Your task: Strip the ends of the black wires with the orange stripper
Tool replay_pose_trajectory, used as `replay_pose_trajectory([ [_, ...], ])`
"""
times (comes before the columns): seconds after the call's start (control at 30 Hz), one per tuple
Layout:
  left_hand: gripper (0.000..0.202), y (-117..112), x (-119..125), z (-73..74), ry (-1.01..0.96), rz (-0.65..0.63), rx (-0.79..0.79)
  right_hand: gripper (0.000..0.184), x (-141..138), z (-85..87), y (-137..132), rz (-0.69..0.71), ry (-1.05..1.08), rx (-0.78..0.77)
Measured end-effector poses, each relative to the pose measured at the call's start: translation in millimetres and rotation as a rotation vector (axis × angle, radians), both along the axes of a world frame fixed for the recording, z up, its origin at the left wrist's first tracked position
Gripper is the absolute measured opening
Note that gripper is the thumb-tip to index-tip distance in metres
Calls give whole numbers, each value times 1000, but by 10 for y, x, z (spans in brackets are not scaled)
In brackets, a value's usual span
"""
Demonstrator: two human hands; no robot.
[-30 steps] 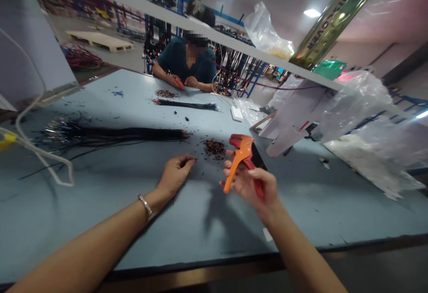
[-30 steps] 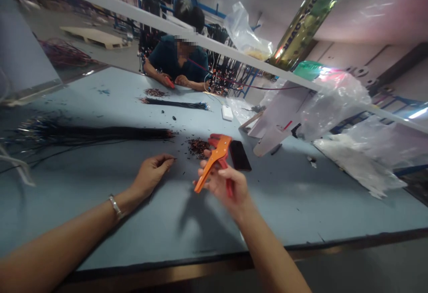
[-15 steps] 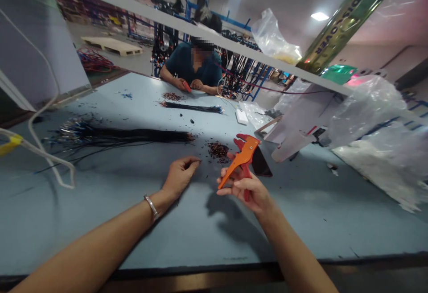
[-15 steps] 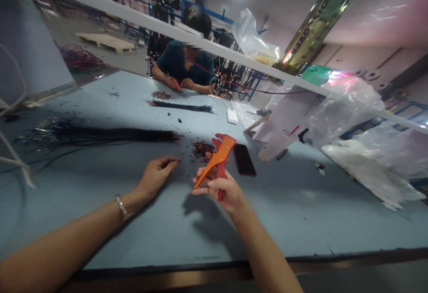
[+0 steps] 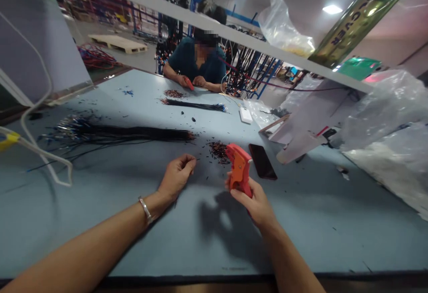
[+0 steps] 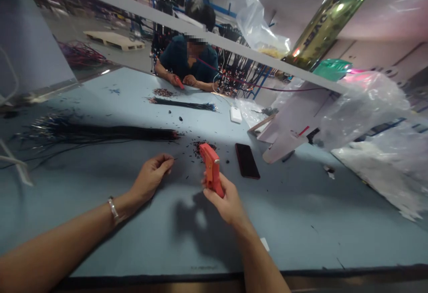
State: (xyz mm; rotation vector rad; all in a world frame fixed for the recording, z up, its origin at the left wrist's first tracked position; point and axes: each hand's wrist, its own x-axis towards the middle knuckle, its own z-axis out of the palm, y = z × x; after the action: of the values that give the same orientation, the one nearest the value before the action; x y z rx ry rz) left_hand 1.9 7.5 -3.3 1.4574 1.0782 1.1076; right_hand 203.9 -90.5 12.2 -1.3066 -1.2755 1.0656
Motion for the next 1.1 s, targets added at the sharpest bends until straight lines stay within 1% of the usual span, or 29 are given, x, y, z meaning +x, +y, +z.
replay_pose_trajectory([
  [0.1,22,-1,2,1,-16,-1,3,35,-97,-33,-16,103,249,-77],
  [0.17,22,-7,8,8,-40,4,-6,36,-141,-51,-11,120,326,-103],
  [0.23,22,-17,15,20,-65,2,-23,37,-161,-58,0,109,348,-106],
  [0.37,25,-34,26,44,-101,-16,-55,41,-162,-57,17,86,296,-98],
  [0.47,26,-36,29,50,-115,-22,-44,46,-159,-60,15,125,179,-106],
  [0.6,24,-53,24,49,-100,-56,-21,38,-166,-74,-2,121,-3,-116],
  [0.67,24,-71,18,49,-89,-70,-7,34,-165,-77,-11,91,-12,-112],
  [0.8,22,-107,11,49,-92,-61,30,33,-125,-48,-26,51,75,-108],
  [0.87,21,-117,11,50,-134,-77,18,32,-101,-20,-33,117,157,-108],
  [1.0,18,-122,10,70,-225,-113,-49,33,-105,14,-58,367,400,-191],
  [1.1,17,-119,3,92,-230,-121,-61,33,-141,3,-76,420,497,-266],
])
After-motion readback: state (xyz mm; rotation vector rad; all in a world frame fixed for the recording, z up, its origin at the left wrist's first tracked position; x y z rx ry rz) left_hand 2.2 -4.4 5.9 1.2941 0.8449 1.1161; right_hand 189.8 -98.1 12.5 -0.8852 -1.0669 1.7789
